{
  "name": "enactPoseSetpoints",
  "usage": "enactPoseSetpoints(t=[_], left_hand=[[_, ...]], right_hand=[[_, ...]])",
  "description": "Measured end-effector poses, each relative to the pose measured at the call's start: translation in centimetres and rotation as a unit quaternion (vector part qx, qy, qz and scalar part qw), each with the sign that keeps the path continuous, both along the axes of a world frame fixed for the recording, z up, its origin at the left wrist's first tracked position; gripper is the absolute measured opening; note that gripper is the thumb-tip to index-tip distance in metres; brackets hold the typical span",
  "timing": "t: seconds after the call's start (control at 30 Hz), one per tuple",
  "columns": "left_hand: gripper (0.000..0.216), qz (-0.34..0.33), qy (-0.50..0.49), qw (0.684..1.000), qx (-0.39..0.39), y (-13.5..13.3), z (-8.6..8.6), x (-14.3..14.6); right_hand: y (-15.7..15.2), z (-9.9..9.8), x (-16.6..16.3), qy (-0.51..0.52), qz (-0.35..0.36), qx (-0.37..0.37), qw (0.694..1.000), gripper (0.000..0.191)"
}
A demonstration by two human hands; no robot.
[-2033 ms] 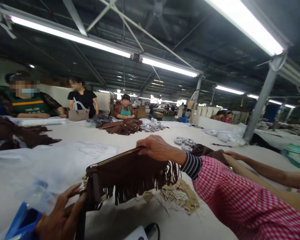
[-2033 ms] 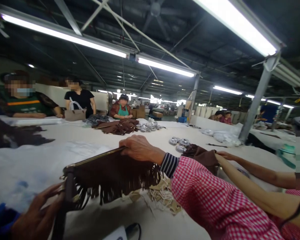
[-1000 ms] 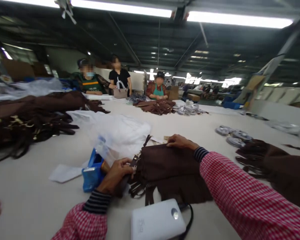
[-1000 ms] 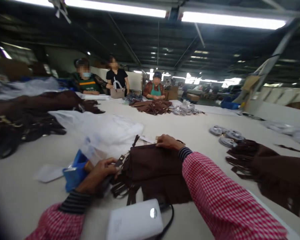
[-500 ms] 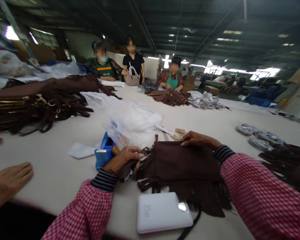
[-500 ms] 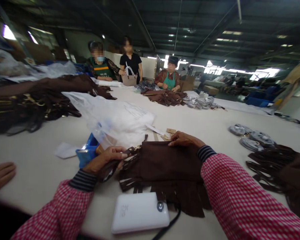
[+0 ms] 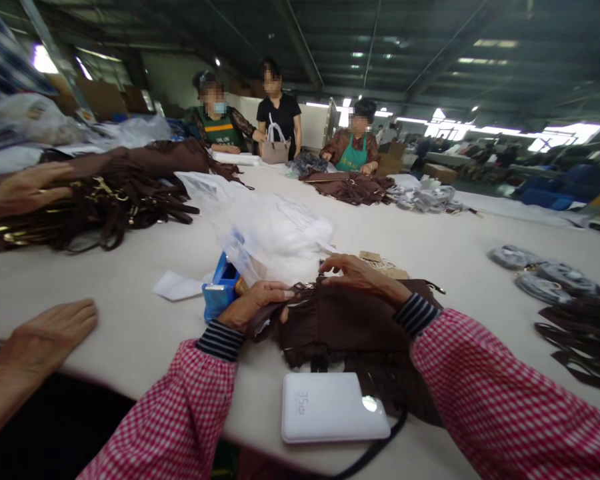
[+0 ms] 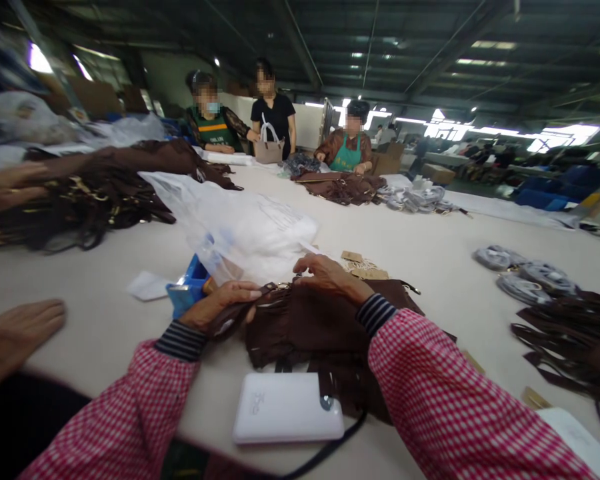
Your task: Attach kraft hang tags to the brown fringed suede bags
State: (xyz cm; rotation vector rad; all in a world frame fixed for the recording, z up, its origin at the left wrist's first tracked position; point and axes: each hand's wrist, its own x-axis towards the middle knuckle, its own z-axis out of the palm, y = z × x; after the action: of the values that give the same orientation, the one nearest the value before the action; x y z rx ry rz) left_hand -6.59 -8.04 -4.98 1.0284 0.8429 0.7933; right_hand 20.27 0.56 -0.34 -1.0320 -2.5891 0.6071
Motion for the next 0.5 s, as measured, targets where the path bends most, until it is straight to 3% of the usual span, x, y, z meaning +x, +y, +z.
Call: enactPoseSetpoints(t=[0.17, 0.3, 0.4, 0.5], left_hand=[[0.037, -0.013, -0.008, 1.0, 0.026, -0.3, 0.5, 0.2], [0.046, 0.012, 0.031, 0.998, 0.057, -0.9, 0.7, 0.7], [0.05, 0.144, 0.012, 0.987, 0.063, -2.1, 0.6, 1.0], [0.051, 0.298, -0.052, 0.948, 0.099, -4.3, 0.7, 0.9]], right_hand=[[-2.3, -0.3, -3.2, 0.047, 0.034, 0.011, 0.998, 0.032], [-5.0, -0.3, -5.2, 0.041, 0.072, 0.053, 0.995, 0.014], [-6.6, -0.4, -5.6, 0.02, 0.048, 0.059, 0.997, 0.012], [-7.4, -0.8, -5.3, -0.017, 0.042, 0.067, 0.997, 0.022]])
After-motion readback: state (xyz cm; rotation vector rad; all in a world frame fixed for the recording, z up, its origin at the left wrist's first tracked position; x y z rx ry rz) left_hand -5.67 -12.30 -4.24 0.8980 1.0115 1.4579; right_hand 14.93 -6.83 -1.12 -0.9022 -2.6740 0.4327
